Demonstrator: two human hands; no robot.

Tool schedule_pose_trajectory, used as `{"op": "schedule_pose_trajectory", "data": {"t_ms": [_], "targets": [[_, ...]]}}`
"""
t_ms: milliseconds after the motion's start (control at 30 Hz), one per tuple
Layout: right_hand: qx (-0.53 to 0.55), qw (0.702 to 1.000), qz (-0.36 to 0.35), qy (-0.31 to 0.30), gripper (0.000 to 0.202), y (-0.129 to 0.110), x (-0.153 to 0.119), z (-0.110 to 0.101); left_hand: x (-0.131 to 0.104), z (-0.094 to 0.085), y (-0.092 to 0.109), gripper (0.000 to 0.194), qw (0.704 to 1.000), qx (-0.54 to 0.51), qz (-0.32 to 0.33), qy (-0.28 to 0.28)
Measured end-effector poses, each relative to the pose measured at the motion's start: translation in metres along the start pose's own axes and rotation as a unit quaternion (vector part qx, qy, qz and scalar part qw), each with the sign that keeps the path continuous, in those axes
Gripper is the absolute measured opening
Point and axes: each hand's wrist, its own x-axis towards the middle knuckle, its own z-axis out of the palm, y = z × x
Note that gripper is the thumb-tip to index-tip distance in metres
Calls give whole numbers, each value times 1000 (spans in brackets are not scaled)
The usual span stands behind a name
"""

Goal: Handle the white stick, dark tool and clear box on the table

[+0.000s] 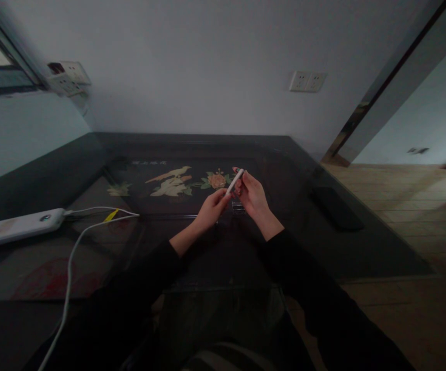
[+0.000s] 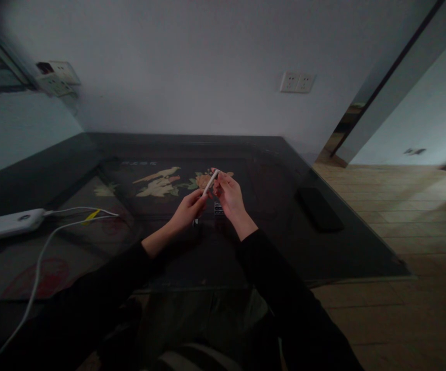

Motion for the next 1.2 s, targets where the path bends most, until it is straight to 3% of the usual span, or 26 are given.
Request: {"op": "schedule_pose_trajectory", "data": {"t_ms": [600,800,1200], "targets": [[3,1000,-23,-21,43,-3,-2,5,7,-10,-10,20,996,43,-13,73],[-2,1000,-16,-11,35,-2,-1,3,6,-9,-10,18,997,41,-6,68],[3,1000,-3,14,39,0,0,-1,-3,2,3,19,999,44,0,30]]}}
